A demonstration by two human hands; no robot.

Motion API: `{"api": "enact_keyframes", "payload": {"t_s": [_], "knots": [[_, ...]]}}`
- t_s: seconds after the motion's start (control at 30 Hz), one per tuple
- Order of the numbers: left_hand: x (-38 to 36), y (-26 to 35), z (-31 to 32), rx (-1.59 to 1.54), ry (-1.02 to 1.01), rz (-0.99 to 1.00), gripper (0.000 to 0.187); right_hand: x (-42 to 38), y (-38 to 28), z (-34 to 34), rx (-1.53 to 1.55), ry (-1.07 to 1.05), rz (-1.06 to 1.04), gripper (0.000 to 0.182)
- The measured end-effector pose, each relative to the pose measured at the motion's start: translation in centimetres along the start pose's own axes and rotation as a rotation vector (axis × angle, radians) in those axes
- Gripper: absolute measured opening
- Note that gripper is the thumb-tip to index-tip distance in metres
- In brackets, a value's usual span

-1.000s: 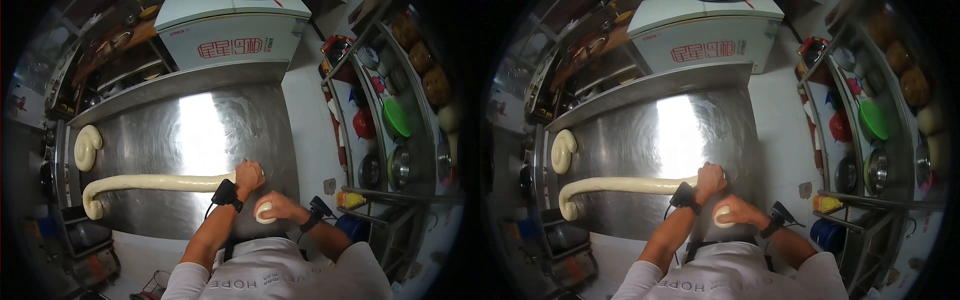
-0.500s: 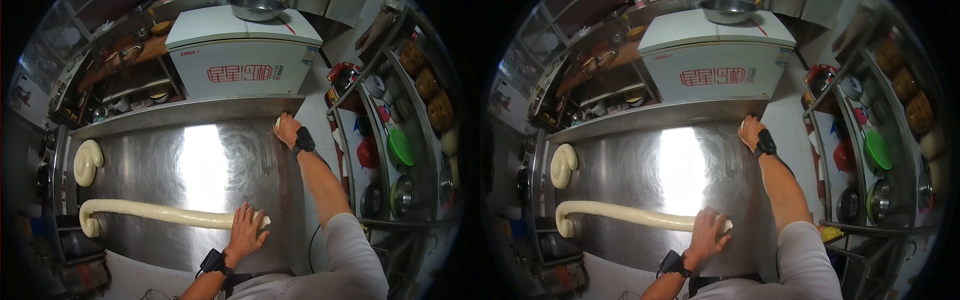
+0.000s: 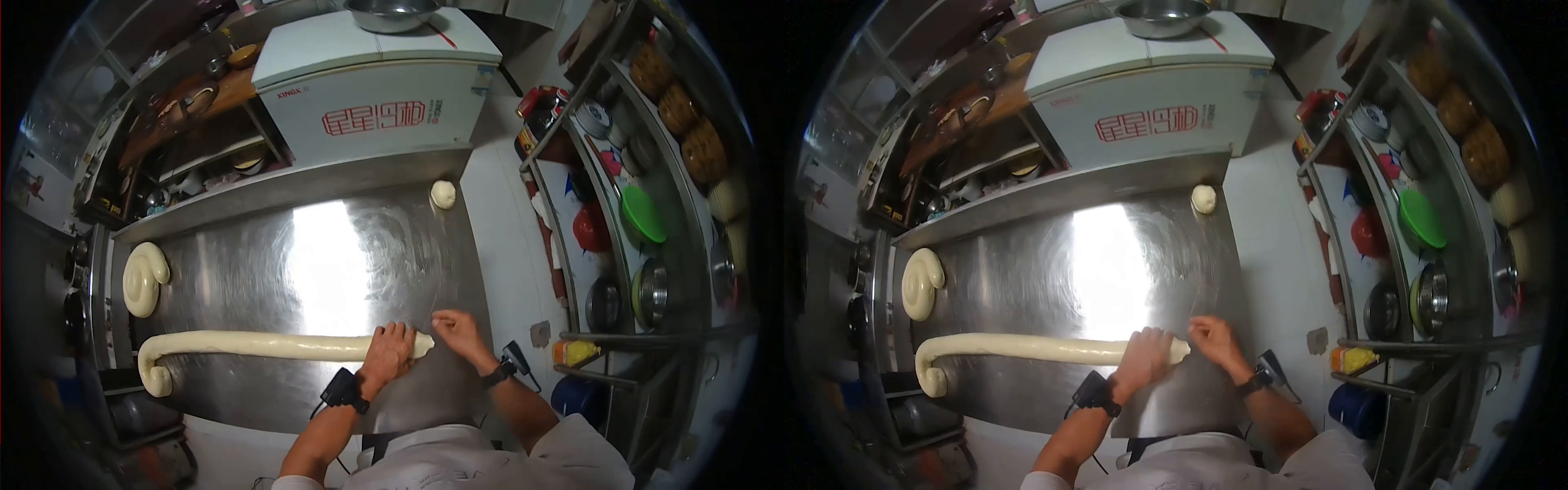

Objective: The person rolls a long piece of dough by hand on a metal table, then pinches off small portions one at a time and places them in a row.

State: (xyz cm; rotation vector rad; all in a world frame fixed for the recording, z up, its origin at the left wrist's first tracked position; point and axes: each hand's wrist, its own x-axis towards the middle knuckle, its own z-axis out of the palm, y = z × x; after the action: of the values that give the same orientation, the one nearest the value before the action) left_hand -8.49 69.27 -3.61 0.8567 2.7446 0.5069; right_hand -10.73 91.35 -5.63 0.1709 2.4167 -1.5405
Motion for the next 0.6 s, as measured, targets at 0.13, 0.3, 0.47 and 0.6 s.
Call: {"api": "enact_keyframes", "payload": {"t_s": [0.13, 0.3, 0.47, 0.6], "knots": [[-1.1, -0.6, 0.2, -0.225, 0.164, 0.061, 0.07, -4.7, -1.1, 3.5, 0.431, -0.174, 0.209, 0.033], [-2.0, 0.1, -2.1, -0.3, 0.223, 0.028, 0.083, -3.0, -3.6, 5.2, 0.741, -0.4, 0.488, 0.023], [-2.6, 0.4, -1.6, -0.327, 0.246, -0.01, 0.095, -2.7, -3.9, 6.6, 0.819, -0.349, 0.544, 0.018], [-2.0, 1.3, -1.7, -0.231, 0.367, -0.113, 0.092, -3.6, -4.4, 8.5, 0.662, -0.067, 0.397, 0.021]]}}
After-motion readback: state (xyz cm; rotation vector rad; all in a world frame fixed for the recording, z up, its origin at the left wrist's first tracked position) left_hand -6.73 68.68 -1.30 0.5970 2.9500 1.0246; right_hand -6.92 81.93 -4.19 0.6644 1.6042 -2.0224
